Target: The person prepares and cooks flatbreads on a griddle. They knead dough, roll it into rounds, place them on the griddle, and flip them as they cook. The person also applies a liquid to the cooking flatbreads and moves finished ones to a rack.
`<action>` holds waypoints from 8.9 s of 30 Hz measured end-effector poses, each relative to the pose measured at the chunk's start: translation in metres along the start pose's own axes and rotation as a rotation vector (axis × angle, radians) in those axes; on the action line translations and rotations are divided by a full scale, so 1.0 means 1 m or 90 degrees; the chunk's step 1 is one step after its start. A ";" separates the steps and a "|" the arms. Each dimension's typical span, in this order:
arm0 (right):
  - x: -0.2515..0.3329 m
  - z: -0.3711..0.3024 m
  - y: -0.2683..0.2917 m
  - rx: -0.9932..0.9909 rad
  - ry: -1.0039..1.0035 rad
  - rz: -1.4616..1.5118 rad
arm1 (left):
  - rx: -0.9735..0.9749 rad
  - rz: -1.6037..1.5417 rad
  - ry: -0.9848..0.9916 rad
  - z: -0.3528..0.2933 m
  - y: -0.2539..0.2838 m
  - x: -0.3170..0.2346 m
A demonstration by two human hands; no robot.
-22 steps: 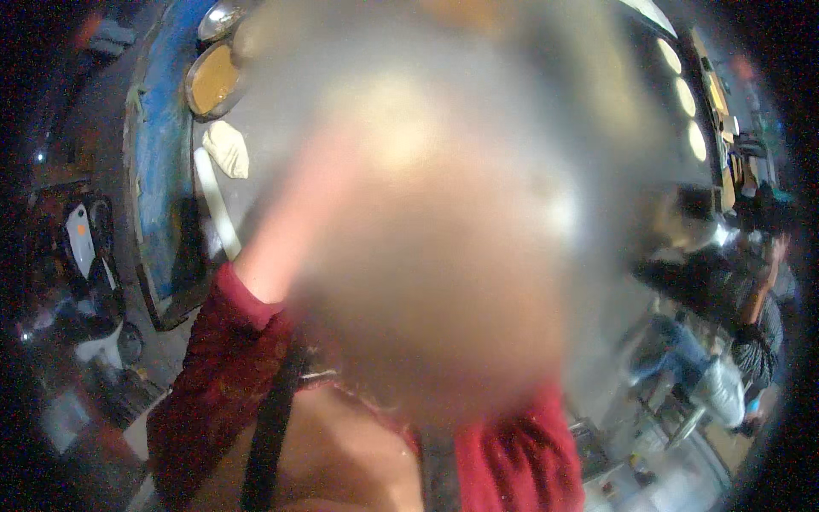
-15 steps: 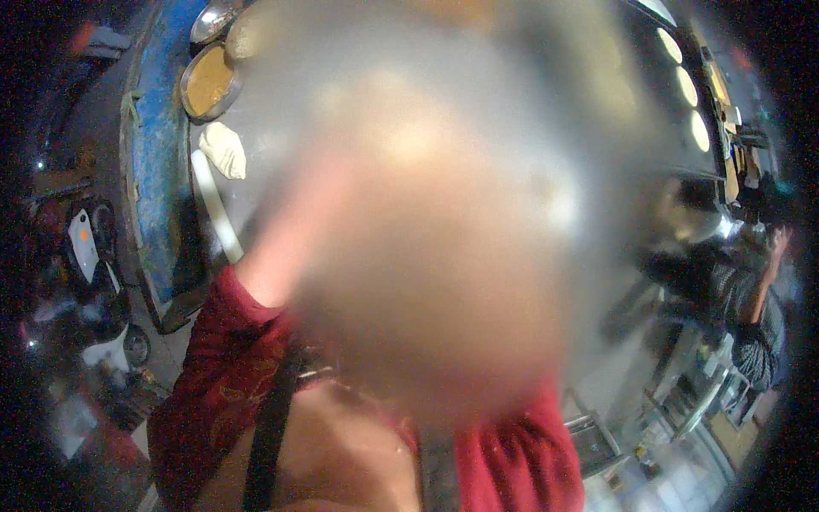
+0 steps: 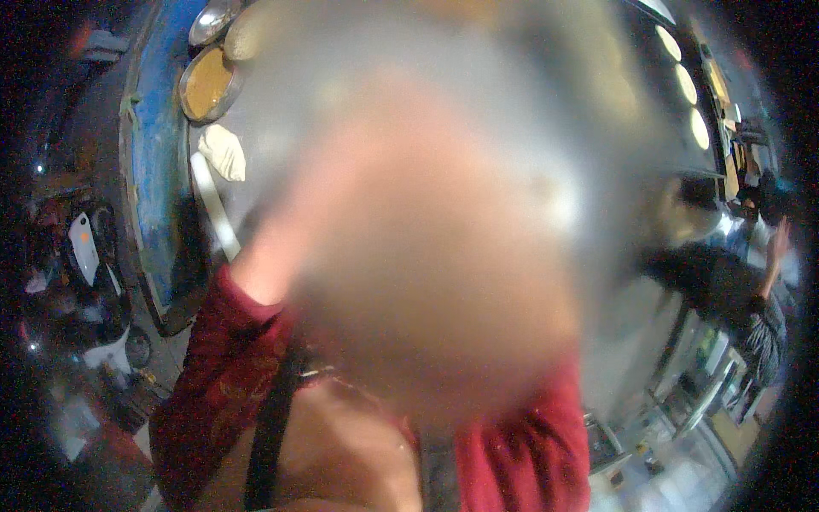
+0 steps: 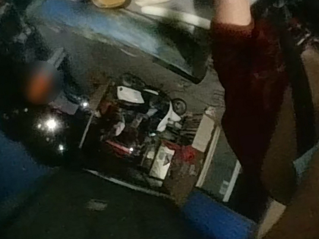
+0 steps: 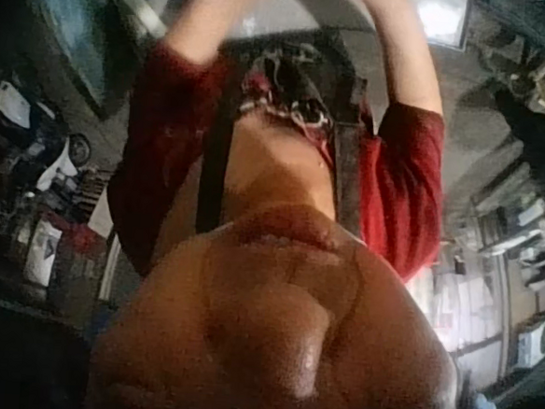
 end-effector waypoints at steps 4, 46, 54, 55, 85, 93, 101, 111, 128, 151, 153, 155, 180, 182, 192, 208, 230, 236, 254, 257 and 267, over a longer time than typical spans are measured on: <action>-0.003 0.004 0.024 -0.196 -0.151 0.489 | 0.080 0.011 -0.132 -0.003 -0.008 -0.023; -0.006 -0.001 -0.003 -0.179 -0.352 0.568 | 0.020 0.131 -0.286 -0.009 -0.010 -0.045; -0.015 0.023 -0.048 0.018 -0.247 0.320 | -0.206 0.046 -0.188 -0.014 0.043 -0.024; -0.025 0.017 -0.061 0.072 -0.376 0.500 | -0.182 0.000 -0.164 -0.018 0.047 -0.020; 0.004 0.017 -0.191 0.189 -0.632 1.026 | -0.323 0.269 -0.358 -0.084 0.108 -0.112; -0.105 0.123 -0.073 -0.126 -0.367 0.611 | -0.332 0.517 -0.390 0.021 0.119 -0.093; -0.257 0.315 -0.055 -0.054 0.069 -0.220 | -0.348 0.328 -0.321 0.020 0.137 -0.086; -0.233 0.258 -0.015 -0.119 -0.307 0.357 | -0.331 0.317 -0.386 0.023 0.112 -0.111; -0.145 -0.108 0.062 -0.384 -0.546 0.535 | -0.057 1.086 -0.449 0.125 -0.032 0.037; -0.187 0.119 -0.012 -0.043 -0.040 -0.249 | -0.806 0.892 -0.299 -0.211 0.132 -0.003; -0.162 0.099 -0.031 0.051 -0.088 -0.114 | -0.919 0.983 -0.248 -0.233 0.151 0.005; -0.144 0.073 -0.058 0.108 -0.180 -0.198 | -0.938 0.914 -0.110 -0.242 0.184 0.018; -0.060 -0.046 -0.089 0.204 -0.138 -0.049 | -0.526 0.517 -0.205 -0.142 0.083 0.024; -0.043 -0.045 -0.056 0.115 -0.163 0.192 | -0.482 0.563 -0.174 -0.129 0.087 0.024; -0.048 -0.119 0.008 0.126 -0.078 -0.144 | -0.175 1.019 -0.161 -0.087 0.048 0.019; -0.064 -0.177 -0.014 0.145 -0.085 -0.401 | -0.290 1.173 -0.262 -0.089 0.032 0.064; -0.053 -0.079 0.008 0.086 -0.285 -0.020 | -0.261 0.976 -0.397 -0.139 -0.012 0.051; -0.063 -0.099 -0.001 0.180 -0.015 -0.553 | -0.245 1.182 -0.156 -0.044 0.054 0.046; -0.038 -0.167 0.007 -0.009 -0.091 -0.275 | -0.124 1.191 0.043 -0.079 0.066 0.084; -0.047 -0.160 0.016 0.008 -0.152 -0.250 | -0.048 1.202 -0.155 -0.047 0.035 0.058; -0.046 -0.138 0.011 0.050 -0.102 -0.375 | -0.127 1.180 -0.421 0.009 0.018 0.033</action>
Point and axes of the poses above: each hand's wrist, its own z-axis towards the middle knuckle, its own y-axis out of the back of the hand, x = y × z, the point moved 7 cm from there along z, towards the middle knuckle, and after that the axes turned 5 degrees about -x, right-handed, at the moved point
